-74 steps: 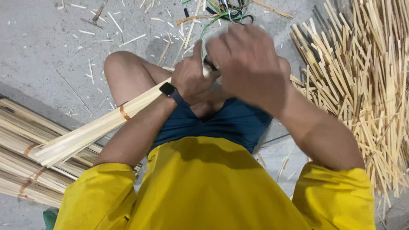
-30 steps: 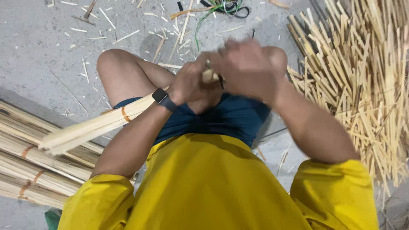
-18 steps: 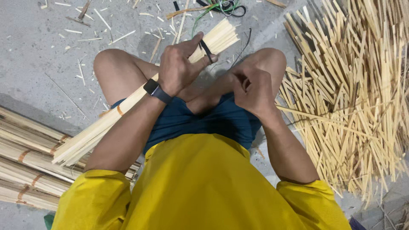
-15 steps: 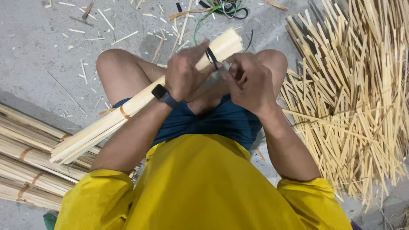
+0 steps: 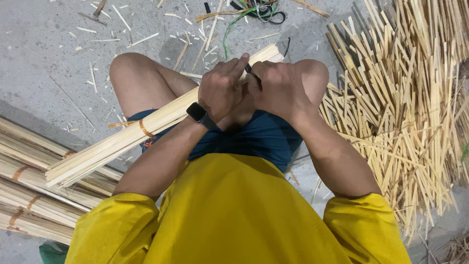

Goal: The person gathers loose bamboo strips from a pile on the floor, aligns them into a bundle, and secures the bundle with plastic ties. The person repeats this process multiple times, creating several finished bundles.

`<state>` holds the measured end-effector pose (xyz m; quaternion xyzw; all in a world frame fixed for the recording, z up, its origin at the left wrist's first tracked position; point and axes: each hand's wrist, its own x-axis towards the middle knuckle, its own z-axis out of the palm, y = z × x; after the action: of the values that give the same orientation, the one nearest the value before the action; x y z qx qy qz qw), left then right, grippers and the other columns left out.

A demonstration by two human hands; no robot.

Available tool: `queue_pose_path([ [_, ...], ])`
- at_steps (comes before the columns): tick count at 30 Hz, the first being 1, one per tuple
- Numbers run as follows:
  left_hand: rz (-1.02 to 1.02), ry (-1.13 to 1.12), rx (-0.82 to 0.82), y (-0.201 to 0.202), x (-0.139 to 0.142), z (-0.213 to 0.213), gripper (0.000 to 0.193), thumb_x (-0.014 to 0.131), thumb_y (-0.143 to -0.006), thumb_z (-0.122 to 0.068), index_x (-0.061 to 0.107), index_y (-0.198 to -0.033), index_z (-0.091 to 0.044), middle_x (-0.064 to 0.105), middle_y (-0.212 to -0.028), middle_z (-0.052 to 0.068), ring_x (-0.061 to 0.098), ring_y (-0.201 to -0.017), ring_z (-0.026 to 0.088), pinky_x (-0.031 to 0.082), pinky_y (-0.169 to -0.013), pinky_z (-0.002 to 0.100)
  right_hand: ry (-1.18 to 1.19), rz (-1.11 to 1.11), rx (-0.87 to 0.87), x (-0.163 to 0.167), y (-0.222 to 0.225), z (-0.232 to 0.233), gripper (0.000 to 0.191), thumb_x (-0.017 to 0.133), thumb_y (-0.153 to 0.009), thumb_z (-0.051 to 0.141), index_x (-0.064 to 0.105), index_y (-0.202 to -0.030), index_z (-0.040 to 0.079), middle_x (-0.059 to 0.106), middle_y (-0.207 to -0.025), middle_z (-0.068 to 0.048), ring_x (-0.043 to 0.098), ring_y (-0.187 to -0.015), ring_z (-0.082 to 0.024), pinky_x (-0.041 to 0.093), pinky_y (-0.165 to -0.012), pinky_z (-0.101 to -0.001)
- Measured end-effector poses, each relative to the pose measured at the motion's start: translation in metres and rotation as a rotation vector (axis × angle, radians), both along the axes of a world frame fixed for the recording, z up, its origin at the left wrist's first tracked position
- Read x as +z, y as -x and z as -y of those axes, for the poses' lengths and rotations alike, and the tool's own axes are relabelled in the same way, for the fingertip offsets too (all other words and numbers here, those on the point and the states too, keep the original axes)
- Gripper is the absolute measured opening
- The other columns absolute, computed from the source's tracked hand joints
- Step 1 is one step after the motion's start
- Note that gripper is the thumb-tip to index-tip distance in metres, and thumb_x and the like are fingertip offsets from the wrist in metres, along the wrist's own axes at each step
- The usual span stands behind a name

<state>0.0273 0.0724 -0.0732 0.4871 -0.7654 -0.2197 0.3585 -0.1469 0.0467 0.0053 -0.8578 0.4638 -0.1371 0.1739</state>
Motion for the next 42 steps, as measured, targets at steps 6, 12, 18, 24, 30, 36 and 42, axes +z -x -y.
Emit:
queue_pose_path([
  [6, -0.099, -0.181, 0.007, -0.009, 0.007, 0.012, 0.058, 0.086, -0.084, -0.026, 0.067, -0.132, -0.001, 0.073, -0.112, 0.019, 0.071, -0.097, 0.037, 0.057, -0.082, 0.043, -0.282, 0.317, -0.162, -0.008, 0.013, -0.017, 0.021, 0.071, -0.093, 0.005, 0.062, -0.075, -0.001, 0.057, -0.060, -0.012, 0.054, -0.052, -0.019, 0.042, -0.051, -0.0336],
  [12, -0.271, -0.401, -0.131, -0.022, 0.018, 0.031, 0.059, 0.089, -0.077, -0.027, 0.069, -0.124, 0.003, 0.074, -0.114, 0.022, 0.075, -0.100, 0.031, 0.059, -0.086, 0.038, -0.236, 0.480, -0.226, -0.019, 0.019, -0.039, 0.011, 0.069, -0.095, 0.001, 0.066, -0.085, -0.002, 0.057, -0.064, -0.011, 0.052, -0.057, -0.013, 0.039, -0.053, -0.0311],
  [18, -0.260, -0.484, -0.149, -0.018, 0.010, 0.032, 0.063, 0.094, -0.075, -0.033, 0.072, -0.122, 0.003, 0.075, -0.115, 0.020, 0.075, -0.102, 0.024, 0.059, -0.088, 0.035, -0.191, 0.523, -0.312, -0.042, 0.021, -0.049, 0.013, 0.069, -0.096, 0.002, 0.065, -0.084, -0.002, 0.056, -0.065, -0.012, 0.053, -0.055, -0.016, 0.040, -0.053, -0.0325],
  [24, -0.390, -0.580, -0.138, -0.017, -0.002, 0.039, 0.060, 0.097, -0.073, -0.031, 0.075, -0.118, 0.003, 0.077, -0.114, 0.017, 0.075, -0.106, 0.021, 0.058, -0.098, 0.033, -0.025, 0.458, -0.288, -0.055, 0.004, -0.056, 0.008, 0.072, -0.093, 0.006, 0.067, -0.089, 0.001, 0.062, -0.074, -0.016, 0.063, -0.061, -0.027, 0.047, -0.056, -0.0355],
  [30, -0.335, -0.636, -0.005, -0.011, 0.009, 0.043, 0.055, 0.090, -0.066, -0.025, 0.072, -0.112, -0.001, 0.077, -0.094, 0.011, 0.073, -0.083, 0.016, 0.059, -0.073, 0.029, 0.195, 0.475, -0.446, -0.062, -0.010, -0.056, 0.010, 0.080, -0.087, 0.009, 0.071, -0.089, 0.006, 0.064, -0.073, -0.010, 0.065, -0.060, -0.024, 0.050, -0.056, -0.0343],
  [36, -0.325, -0.594, 0.027, -0.007, 0.022, 0.041, 0.054, 0.089, -0.063, -0.021, 0.069, -0.108, 0.000, 0.076, -0.085, 0.008, 0.070, -0.076, 0.012, 0.055, -0.068, 0.026, 0.221, 0.591, -0.543, -0.068, -0.022, -0.046, 0.018, 0.080, -0.082, 0.005, 0.063, -0.089, 0.004, 0.065, -0.074, -0.007, 0.065, -0.059, -0.014, 0.052, -0.055, -0.0287],
  [42, -0.499, -0.714, -0.059, -0.025, 0.016, 0.048, 0.050, 0.081, -0.073, -0.019, 0.069, -0.117, 0.001, 0.077, -0.089, 0.007, 0.070, -0.079, 0.009, 0.057, -0.072, 0.025, 0.013, 0.692, -0.448, -0.081, -0.008, -0.042, 0.015, 0.079, -0.090, 0.003, 0.064, -0.092, 0.003, 0.066, -0.079, -0.005, 0.063, -0.067, -0.010, 0.051, -0.061, -0.0254],
])
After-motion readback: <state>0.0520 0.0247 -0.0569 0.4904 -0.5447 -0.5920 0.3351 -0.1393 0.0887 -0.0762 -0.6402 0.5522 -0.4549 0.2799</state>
